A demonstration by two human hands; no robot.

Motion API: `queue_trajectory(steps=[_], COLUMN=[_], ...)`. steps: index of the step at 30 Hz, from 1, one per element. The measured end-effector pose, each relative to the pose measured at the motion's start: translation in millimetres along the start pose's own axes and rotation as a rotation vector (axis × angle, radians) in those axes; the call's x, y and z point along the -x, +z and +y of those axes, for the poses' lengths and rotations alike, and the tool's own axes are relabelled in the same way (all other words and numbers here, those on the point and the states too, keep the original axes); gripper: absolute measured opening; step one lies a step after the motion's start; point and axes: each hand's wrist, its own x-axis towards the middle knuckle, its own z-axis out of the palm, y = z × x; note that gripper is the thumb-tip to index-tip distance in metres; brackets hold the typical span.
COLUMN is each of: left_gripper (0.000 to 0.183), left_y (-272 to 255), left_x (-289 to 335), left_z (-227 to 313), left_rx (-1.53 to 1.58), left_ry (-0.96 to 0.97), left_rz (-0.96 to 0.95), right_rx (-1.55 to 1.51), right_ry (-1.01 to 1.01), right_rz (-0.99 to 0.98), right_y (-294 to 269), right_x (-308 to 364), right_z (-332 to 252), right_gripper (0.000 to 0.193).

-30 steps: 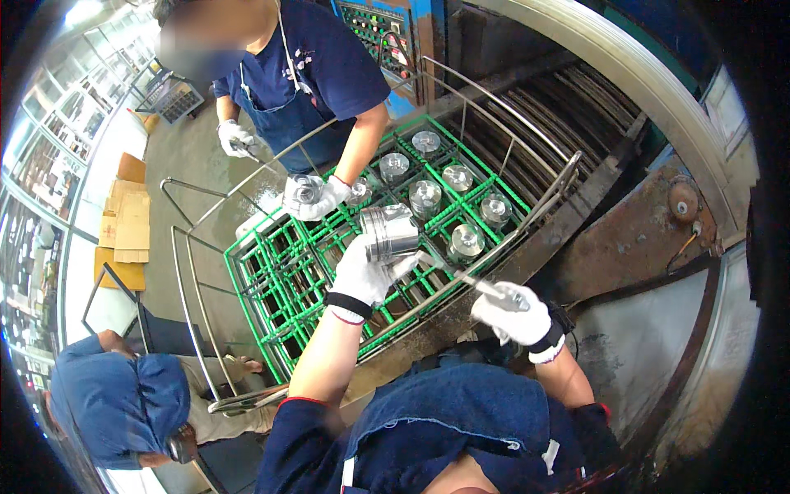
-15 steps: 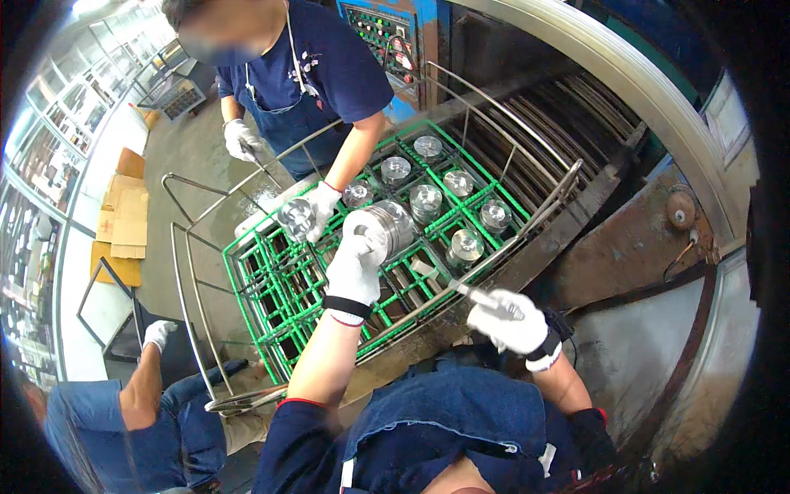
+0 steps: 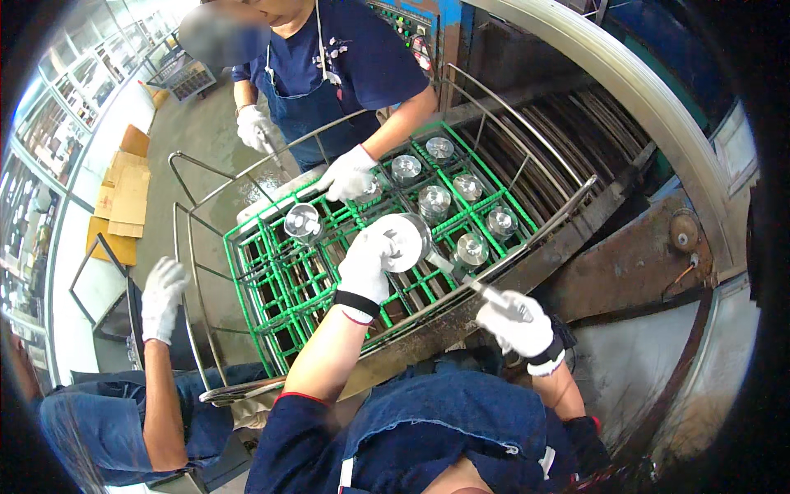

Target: Cleaning and inspecting metal pistons using an air blower before placing them in a storage bin.

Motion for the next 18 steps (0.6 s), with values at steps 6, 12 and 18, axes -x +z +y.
queue_trajectory(steps=[6, 12, 18], left_gripper=[0.035, 0.043, 0.074], left_y=[13.1, 32.4, 15.0], left_x=[12.6, 20.9, 10.4], left_z=[9.1, 25.6, 11.7], left_rx=[-0.067, -0.116, -0.129], left_ry=[0.008, -0.003, -0.009], left_rz=[0.032, 0.059, 0.07], right_rx=[0.114, 0.087, 0.005], right_ry=[-0.069, -0.009, -0.019], right_rz=[0.09, 0.1, -0.001], right_y=[8.7, 5.0, 4.1], right_x=[2.0, 1.6, 9.5], right_z=[-13.2, -14.2, -8.0], right_gripper=[0.017, 0.018, 0.018])
